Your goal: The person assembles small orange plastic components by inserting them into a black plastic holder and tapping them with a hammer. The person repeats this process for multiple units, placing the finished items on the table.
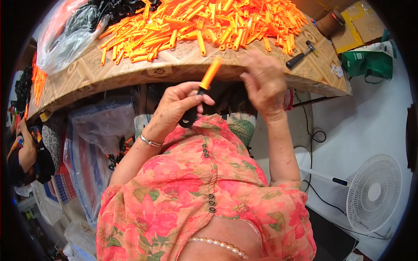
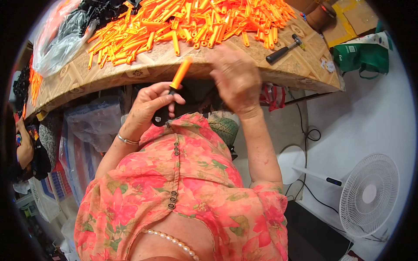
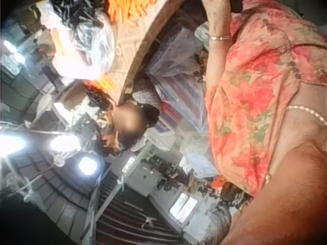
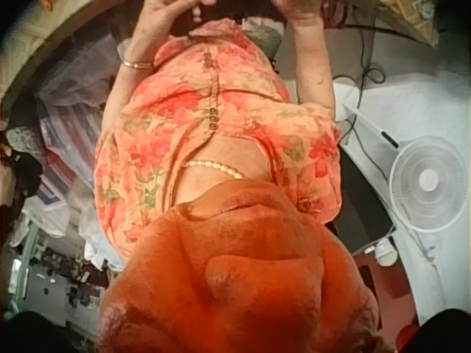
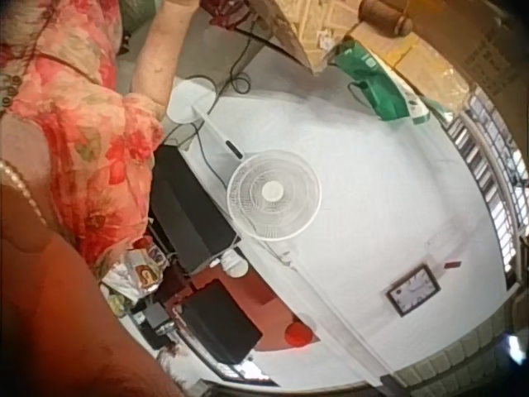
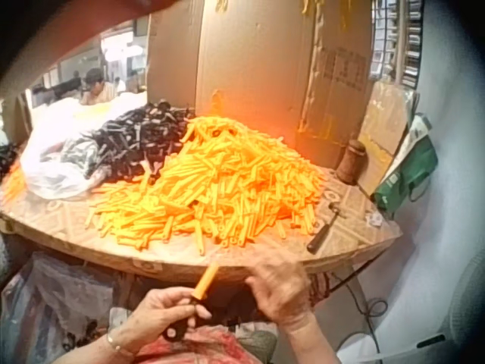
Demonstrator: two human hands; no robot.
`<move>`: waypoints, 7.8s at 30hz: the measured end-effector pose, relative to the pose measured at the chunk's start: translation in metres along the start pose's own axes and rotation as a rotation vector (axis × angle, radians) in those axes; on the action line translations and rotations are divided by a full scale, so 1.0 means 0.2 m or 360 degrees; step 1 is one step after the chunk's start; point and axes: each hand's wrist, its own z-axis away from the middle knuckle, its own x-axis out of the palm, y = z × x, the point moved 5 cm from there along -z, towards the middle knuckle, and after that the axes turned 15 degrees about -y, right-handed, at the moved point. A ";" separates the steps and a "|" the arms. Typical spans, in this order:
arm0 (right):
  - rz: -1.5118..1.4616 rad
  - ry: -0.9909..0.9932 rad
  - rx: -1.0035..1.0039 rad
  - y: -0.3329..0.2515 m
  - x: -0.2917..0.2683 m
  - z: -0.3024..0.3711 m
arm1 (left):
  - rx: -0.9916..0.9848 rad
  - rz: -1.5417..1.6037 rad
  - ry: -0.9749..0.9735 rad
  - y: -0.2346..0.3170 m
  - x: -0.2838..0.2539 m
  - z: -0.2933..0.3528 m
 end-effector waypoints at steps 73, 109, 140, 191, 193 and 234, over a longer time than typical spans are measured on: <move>-0.1233 -0.0650 0.0438 -0.18 0.15 0.08 | -0.0173 0.0371 0.0649 0.11 -0.17 -0.10; -0.0992 -0.0602 0.0223 -0.26 0.10 -0.01 | -0.0144 0.0317 0.0718 0.12 -0.17 -0.13; -0.2113 -0.0386 0.1011 -0.15 0.18 0.16 | 0.0041 0.0604 0.0435 0.03 -0.24 -0.07; -0.1260 -0.0671 0.0646 -0.29 0.19 0.04 | -0.0331 -0.1297 0.0653 0.21 -0.35 -0.09; -0.1142 -0.0667 0.0556 -0.28 0.23 0.04 | -0.0368 -0.1292 0.0650 0.23 -0.33 -0.09; -0.0165 0.0121 0.0420 0.19 0.12 -0.09 | 0.0560 -0.0024 0.1542 0.15 -0.71 0.93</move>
